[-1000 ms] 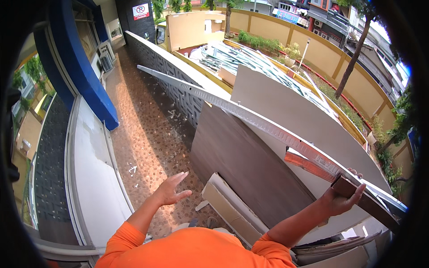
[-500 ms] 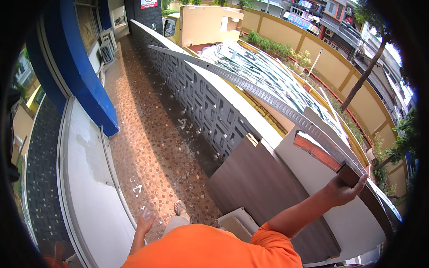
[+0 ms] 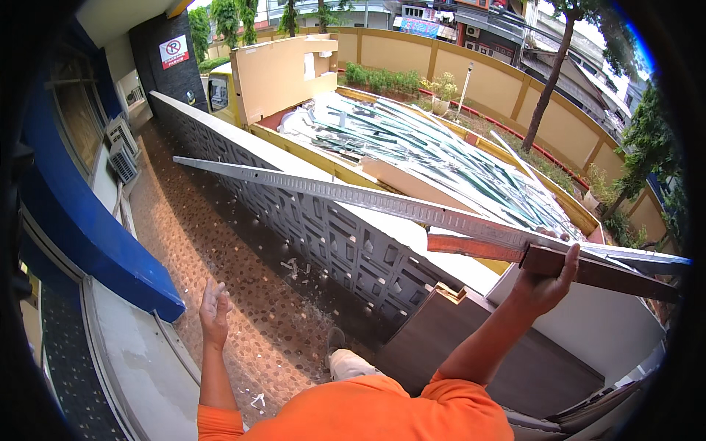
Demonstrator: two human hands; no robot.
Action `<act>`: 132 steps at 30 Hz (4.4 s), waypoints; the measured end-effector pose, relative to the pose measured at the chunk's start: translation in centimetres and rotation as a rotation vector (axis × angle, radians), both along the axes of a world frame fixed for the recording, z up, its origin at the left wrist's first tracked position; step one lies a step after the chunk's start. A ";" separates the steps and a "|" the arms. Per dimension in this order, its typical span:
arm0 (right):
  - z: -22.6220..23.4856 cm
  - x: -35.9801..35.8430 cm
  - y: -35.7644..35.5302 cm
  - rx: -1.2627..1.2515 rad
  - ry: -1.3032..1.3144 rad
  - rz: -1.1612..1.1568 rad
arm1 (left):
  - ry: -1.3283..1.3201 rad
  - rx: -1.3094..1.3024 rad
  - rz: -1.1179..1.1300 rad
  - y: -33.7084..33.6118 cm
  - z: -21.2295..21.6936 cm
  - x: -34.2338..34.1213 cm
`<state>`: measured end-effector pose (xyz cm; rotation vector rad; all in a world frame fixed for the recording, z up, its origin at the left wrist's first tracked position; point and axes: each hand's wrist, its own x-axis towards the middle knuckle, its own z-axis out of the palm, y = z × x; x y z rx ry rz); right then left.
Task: The person repeatedly picks up long metal and plastic strips from a cluttered outdoor area and throws them into a yellow truck bed. The person handles items one at a time, walking back and forth between the pile and the truck.
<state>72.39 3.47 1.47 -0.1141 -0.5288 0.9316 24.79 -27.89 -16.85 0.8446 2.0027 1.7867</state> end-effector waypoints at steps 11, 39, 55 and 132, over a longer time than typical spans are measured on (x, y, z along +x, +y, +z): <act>-4.1 -20.0 17.5 -0.068 0.000 0.078 | -0.599 0.302 -0.118 26.3 3.6 -23.4; -13.4 -56.5 36.7 -0.649 0.040 -0.087 | -0.820 0.335 -0.505 62.6 -4.2 -66.0; -17.4 -50.6 49.2 -0.764 0.090 -0.201 | -0.726 0.211 -0.513 78.0 -4.1 -58.4; -42.9 -57.9 -49.0 -2.291 -0.492 -0.384 | 0.916 0.307 -1.644 34.4 -15.8 -26.9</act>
